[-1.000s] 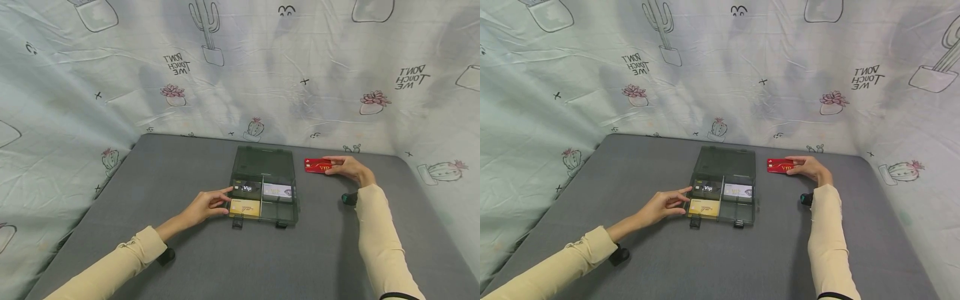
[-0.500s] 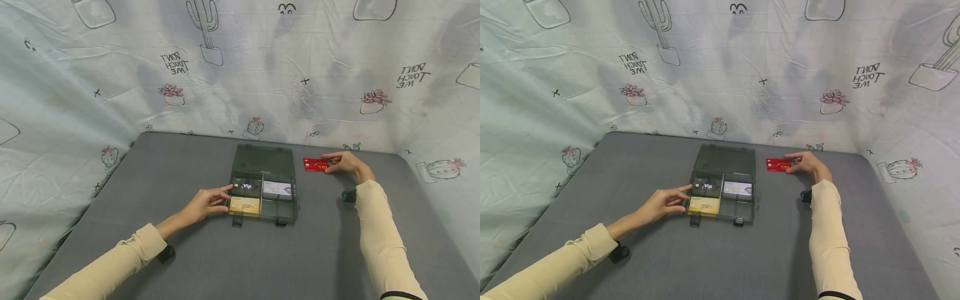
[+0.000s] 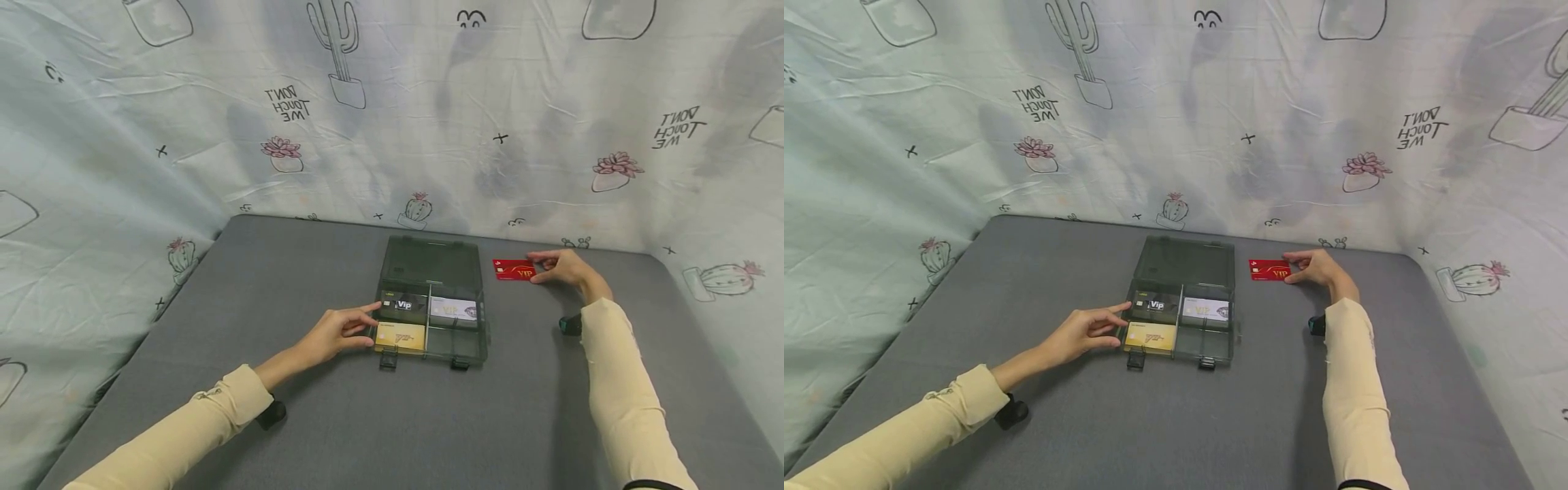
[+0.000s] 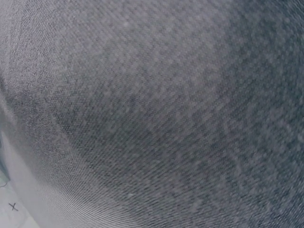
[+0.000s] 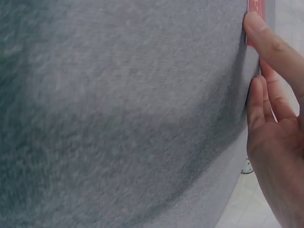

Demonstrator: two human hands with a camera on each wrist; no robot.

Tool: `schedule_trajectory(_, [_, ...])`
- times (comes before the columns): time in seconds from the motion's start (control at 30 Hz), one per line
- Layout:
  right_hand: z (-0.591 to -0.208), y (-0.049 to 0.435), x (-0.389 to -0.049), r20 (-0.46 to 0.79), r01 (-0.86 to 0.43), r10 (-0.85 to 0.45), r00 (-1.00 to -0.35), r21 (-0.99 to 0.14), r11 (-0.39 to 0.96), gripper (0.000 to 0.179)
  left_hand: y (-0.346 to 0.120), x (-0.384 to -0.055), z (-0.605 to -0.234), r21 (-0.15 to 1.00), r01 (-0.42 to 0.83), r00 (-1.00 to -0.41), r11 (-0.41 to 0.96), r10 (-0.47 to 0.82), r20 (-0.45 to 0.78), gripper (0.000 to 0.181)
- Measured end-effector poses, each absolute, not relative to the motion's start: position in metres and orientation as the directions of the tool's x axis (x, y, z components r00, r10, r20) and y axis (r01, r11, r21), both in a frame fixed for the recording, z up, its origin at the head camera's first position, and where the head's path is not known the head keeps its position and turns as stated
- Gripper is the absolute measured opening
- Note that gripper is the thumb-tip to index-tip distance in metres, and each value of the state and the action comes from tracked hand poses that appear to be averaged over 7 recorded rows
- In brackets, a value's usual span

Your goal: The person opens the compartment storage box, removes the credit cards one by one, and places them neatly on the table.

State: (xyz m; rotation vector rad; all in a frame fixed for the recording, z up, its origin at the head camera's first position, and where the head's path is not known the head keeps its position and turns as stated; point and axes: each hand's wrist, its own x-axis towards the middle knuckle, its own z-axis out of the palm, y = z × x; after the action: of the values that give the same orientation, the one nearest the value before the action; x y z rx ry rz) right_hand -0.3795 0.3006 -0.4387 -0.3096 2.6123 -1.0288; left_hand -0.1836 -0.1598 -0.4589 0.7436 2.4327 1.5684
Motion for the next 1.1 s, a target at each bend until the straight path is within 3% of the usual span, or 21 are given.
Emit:
schedule_trajectory(0.8, [-0.4423,0.2989,-0.3746,-0.197,-0.053,-0.256,-0.946,-0.687,0.725,0.06,-0.1599,-0.1804,-0.4602,0.869,0.35,-0.861,0.35,0.487,0.151,0.036])
schedule_trajectory(1.1, [-0.4406,0.3009,-0.3721,-0.209,-0.001,-0.235,-0.949,-0.745,0.667,0.064,-0.1624,-0.1797,-0.4619,0.869,0.35,-0.861,0.35,0.485,0.152,0.035])
